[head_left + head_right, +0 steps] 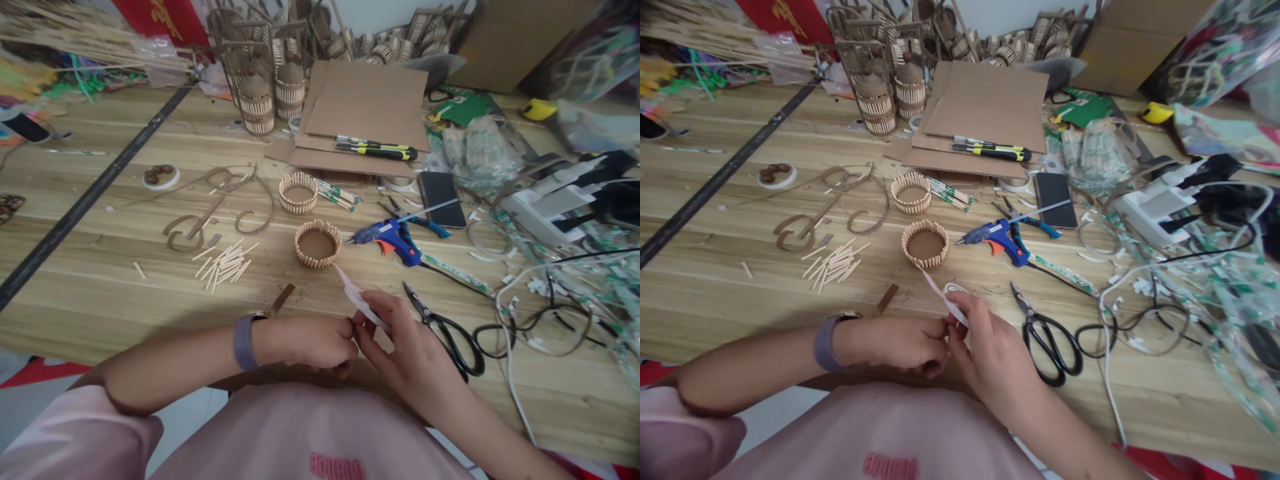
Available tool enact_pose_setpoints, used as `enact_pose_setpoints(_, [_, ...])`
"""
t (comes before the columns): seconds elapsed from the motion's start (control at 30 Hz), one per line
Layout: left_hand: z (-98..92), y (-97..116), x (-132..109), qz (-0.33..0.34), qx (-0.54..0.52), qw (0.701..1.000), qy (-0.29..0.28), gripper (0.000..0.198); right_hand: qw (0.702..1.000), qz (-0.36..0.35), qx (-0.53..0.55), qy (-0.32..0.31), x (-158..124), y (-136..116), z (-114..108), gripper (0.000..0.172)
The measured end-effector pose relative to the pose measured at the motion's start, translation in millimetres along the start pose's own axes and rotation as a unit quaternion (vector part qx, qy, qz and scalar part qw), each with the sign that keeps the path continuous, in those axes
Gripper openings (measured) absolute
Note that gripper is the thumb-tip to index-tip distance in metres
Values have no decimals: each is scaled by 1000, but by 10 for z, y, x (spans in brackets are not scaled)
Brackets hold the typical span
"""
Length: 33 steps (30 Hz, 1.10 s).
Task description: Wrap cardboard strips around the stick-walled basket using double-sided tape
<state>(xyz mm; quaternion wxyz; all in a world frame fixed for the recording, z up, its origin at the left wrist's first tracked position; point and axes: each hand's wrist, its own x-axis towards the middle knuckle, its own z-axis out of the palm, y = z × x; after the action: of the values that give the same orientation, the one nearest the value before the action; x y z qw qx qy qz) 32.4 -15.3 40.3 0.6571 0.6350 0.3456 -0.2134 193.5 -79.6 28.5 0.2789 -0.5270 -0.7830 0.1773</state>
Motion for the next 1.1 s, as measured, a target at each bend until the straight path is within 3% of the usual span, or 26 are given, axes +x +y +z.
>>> enact_pose_setpoints(0.17, [-30, 18, 45, 8, 39, 999, -13, 24, 996, -63, -63, 0, 54, -49, -39, 32])
enact_pose_setpoints(0.33, [-30, 33, 35, 1, 49, 999, -12, 25, 996, -68, -56, -2, 65, -59, -39, 34])
enact_pose_setpoints(0.47, [-29, 16, -19, -15, -6, 999, -35, 9, 998, -40, -44, 1, 44, -3, -40, 28])
enact_pose_setpoints(0.6, [-61, 33, -94, -45, -113, 990, -69, 33, 997, 15, -70, 34, 32, 149, -69, 23])
enact_pose_setpoints(0.7, [-78, 38, -113, -62, -159, 981, -94, 36, 991, 98, -73, 52, 51, 227, -112, 21])
enact_pose_setpoints(0.83, [-76, 14, -66, -57, -195, 973, -106, 29, 975, 196, 102, -27, 87, 151, -129, 25])
enact_pose_setpoints(0.97, [-65, -8, -7, -43, -215, 968, -123, 22, 902, 246, 332, -123, 94, 32, -90, 31])
enact_pose_setpoints(1.03, [-65, -21, -20, -22, -211, 970, -120, 17, 897, 252, 345, -114, 92, 28, -100, 32])
enact_pose_setpoints(1.1, [-71, -46, -87, 15, -200, 977, -77, 8, 918, 254, 295, -69, 85, 58, -138, 34])
